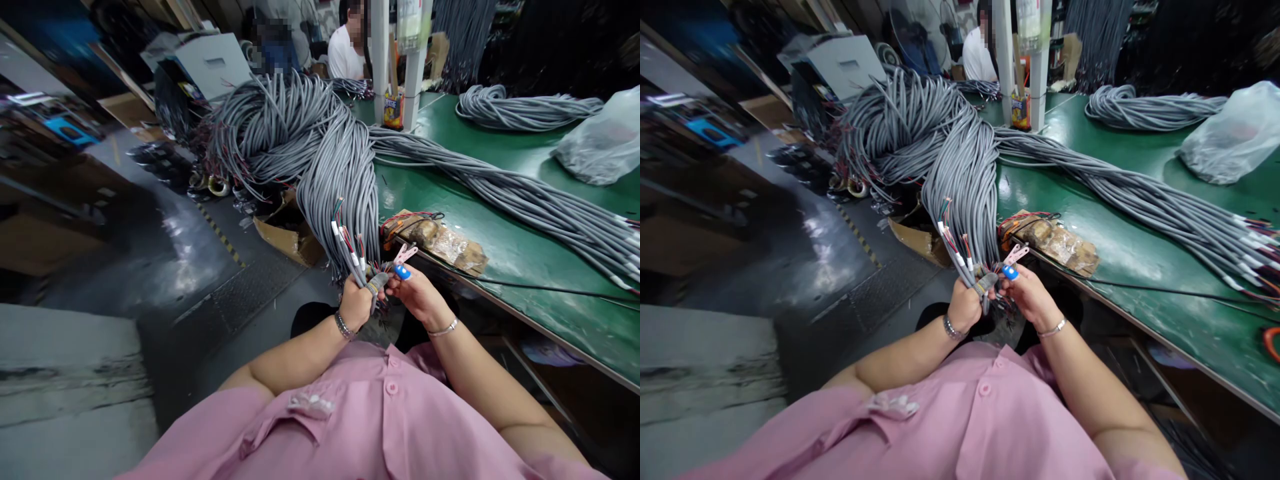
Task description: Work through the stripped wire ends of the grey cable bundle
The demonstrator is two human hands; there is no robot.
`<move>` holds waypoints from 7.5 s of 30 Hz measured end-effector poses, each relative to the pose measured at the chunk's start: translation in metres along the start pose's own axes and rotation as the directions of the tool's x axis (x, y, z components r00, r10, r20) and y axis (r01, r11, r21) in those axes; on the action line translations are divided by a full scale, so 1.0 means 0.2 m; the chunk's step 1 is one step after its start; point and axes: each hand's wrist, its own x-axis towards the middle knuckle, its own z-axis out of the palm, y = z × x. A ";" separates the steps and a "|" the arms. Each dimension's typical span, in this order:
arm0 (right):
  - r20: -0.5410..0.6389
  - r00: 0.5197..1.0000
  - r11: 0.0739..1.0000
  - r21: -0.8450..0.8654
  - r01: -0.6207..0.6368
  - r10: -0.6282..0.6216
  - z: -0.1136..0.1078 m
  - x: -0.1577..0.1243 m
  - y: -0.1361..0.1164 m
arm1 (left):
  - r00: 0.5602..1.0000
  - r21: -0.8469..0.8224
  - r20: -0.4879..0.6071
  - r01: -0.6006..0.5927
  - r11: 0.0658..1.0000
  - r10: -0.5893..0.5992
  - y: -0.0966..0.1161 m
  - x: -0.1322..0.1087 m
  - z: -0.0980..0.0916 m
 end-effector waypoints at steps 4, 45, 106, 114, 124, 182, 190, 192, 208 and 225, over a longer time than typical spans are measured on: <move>-0.056 0.995 0.988 -0.132 0.079 -0.087 0.02 -0.03 0.03 | 0.998 0.106 0.036 -0.048 0.993 0.045 -0.03 -0.01 -0.05; -0.189 0.972 0.987 0.048 0.155 -0.143 -0.03 0.11 -0.04 | 0.972 -0.021 0.149 0.185 0.982 -0.180 0.13 0.01 0.06; -0.145 0.987 0.969 0.227 0.099 -0.067 -0.10 0.12 0.04 | 0.992 -0.028 0.080 0.104 0.994 -0.101 0.06 -0.01 0.01; -0.160 0.977 0.989 0.017 0.144 -0.140 -0.04 0.09 -0.04 | 0.999 -0.021 0.029 0.034 0.999 -0.033 0.09 0.01 0.04; -0.299 0.896 0.944 -0.067 0.324 -0.329 -0.05 0.14 0.01 | 0.995 -0.006 -0.078 -0.060 0.998 0.059 0.02 0.06 0.11; -0.248 0.962 0.993 -0.043 0.106 -0.113 -0.14 -0.05 0.08 | 0.997 -0.027 0.061 0.057 0.998 -0.055 0.07 0.03 -0.25; 0.019 0.910 0.770 -0.541 -0.340 0.415 -0.25 0.01 0.48 | 0.992 -0.046 0.095 0.090 0.995 -0.085 0.08 0.02 -0.26; -0.167 0.920 0.541 -0.766 -0.347 0.354 -0.31 0.05 0.56 | 0.989 -0.034 0.135 0.067 0.997 -0.062 0.09 0.02 -0.27; 0.062 0.992 0.389 -0.916 0.100 -0.110 0.02 -0.19 0.02 | 0.961 0.031 0.271 0.055 0.998 -0.061 0.12 -0.02 -0.24; 0.296 0.843 0.225 -0.876 0.427 -0.450 0.27 -0.29 -0.02 | 0.839 0.219 0.535 -0.249 0.943 0.097 0.15 -0.16 -0.27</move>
